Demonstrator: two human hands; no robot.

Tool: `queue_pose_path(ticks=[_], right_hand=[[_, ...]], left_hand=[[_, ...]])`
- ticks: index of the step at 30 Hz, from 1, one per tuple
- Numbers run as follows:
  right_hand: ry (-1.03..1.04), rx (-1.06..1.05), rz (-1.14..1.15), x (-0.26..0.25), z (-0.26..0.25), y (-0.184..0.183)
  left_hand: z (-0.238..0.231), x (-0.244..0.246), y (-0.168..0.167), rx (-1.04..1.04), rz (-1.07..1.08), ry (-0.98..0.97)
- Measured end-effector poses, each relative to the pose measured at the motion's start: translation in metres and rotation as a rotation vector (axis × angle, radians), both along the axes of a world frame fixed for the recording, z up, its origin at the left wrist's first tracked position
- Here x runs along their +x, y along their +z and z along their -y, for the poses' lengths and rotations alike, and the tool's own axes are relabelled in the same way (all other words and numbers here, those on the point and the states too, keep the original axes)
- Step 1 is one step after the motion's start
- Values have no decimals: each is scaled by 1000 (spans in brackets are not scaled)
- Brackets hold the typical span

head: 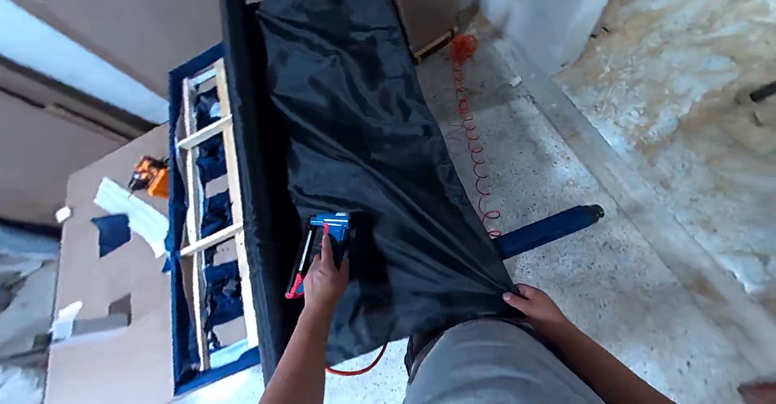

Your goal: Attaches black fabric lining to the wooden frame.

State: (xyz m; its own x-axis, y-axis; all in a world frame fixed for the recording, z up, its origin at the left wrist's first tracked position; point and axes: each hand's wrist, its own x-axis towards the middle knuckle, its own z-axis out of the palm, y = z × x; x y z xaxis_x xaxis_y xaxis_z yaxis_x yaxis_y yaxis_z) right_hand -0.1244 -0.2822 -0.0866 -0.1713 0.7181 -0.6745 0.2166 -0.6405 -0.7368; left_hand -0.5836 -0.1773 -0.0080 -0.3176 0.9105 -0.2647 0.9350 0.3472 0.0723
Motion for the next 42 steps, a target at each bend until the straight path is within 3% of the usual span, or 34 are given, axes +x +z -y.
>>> queue_pose_path(ticks=[3, 5, 9, 12, 15, 17, 19, 22, 25, 28, 31, 33, 36, 39, 42], right_hand=[[-145, -20, 123, -15, 20, -5], [-371, -65, 155, -36, 35, -3], [-761, -42, 163, -76, 60, -2], [-917, 4, 175, -100, 73, 5], [-1037, 99, 166, -113, 81, 14], [-1093, 184, 165, -116, 83, 22], [-1113, 242, 170, -114, 83, 29], [-1135, 263, 214, -106, 81, 34], [-1144, 272, 227, -100, 80, 27], [-1144, 311, 224, -91, 63, 26], [-1105, 353, 248, -64, 36, 29], [-1076, 301, 200, -46, 25, 15], [-1015, 200, 149, -36, 19, -16], [-918, 196, 433, -50, 16, -12], [-789, 490, 740, -70, 5, 8]], left_hand=[[-22, -20, -43, 14, -36, -100], [-24, -31, -60, 43, -61, -148], [-39, -16, -40, 193, 40, -356], [-68, 50, -20, 182, 276, -798], [-85, 141, -25, 132, 483, -1369], [-92, 197, -34, -11, 573, -1701], [-97, 235, -36, -218, 528, -1874], [-109, 256, -20, -467, 443, -1846], [-125, 258, -1, -599, 691, -1573], [-140, 267, 13, -549, 876, -1409], [-157, 275, 22, -496, 952, -1397], [-156, 275, 28, -574, 794, -1456], [-148, 282, 25, -620, 388, -1566], [-152, 283, 16, -607, 378, -1559], [-164, 280, 9, -611, 562, -1573]])
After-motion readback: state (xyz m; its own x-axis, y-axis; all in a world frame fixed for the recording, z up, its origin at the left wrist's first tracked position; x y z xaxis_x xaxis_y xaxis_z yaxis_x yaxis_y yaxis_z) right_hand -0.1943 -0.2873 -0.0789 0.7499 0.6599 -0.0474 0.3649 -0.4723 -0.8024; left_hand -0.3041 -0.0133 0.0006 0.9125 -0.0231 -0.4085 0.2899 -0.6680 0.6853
